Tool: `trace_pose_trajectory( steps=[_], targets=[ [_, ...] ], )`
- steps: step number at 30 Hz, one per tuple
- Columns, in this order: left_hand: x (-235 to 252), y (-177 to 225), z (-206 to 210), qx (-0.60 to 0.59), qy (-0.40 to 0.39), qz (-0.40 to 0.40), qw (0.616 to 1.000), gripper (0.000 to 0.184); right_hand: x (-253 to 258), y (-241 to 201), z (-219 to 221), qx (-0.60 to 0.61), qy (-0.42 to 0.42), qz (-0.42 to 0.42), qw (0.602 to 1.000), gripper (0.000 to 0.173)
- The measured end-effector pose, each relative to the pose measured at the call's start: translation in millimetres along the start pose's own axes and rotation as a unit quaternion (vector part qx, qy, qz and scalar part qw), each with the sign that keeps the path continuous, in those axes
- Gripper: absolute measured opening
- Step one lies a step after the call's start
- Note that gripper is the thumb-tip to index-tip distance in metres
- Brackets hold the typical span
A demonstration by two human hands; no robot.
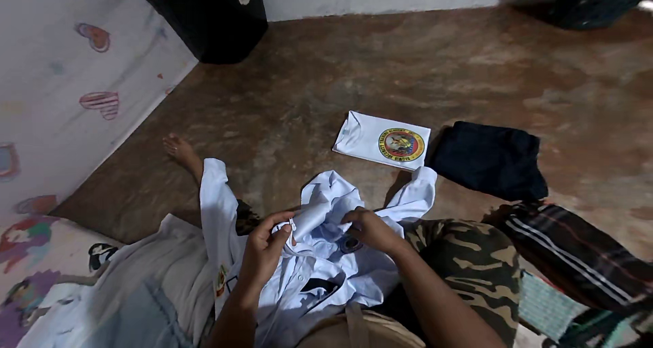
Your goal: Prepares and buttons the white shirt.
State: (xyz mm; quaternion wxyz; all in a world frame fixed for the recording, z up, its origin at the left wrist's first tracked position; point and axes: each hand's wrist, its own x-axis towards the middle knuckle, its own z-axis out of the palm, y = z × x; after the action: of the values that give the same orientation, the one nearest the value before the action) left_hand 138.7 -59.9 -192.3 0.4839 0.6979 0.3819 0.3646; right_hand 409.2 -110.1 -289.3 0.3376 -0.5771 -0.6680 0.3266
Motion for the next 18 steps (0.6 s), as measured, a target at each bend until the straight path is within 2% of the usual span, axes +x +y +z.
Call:
trace_pose_trajectory(
  steps=[4,8,13,16,18],
  targets=[
    [-2.0,-6.4,-0.3,-0.024,0.018,0.010,0.999,0.031,-5.2,5.5,-13.9,0.083,0.075,0.020,0.994,0.029],
    [-4.9,-5.8,-1.4,-0.011,0.030,0.028,0.999,0.027,-7.3,8.5,-17.0,0.141,0.165,-0.059,0.974,0.023],
    [-8.3,-5.4,-3.2,0.010,0.022,0.027,0.999,0.024,-6.1,11.8,-17.0,0.198,0.161,-0.173,0.951,0.018],
    [-10.4,-4.0,-2.6,0.001,0.018,0.015,1.000,0.024,-6.6,11.4,-14.7,0.215,0.173,-0.185,0.943,0.010],
    [-10.8,-2.8,-0.8,0.007,0.029,0.024,0.999,0.025,-6.0,11.4,-13.1,0.215,0.194,-0.178,0.940,0.012]
  ],
)
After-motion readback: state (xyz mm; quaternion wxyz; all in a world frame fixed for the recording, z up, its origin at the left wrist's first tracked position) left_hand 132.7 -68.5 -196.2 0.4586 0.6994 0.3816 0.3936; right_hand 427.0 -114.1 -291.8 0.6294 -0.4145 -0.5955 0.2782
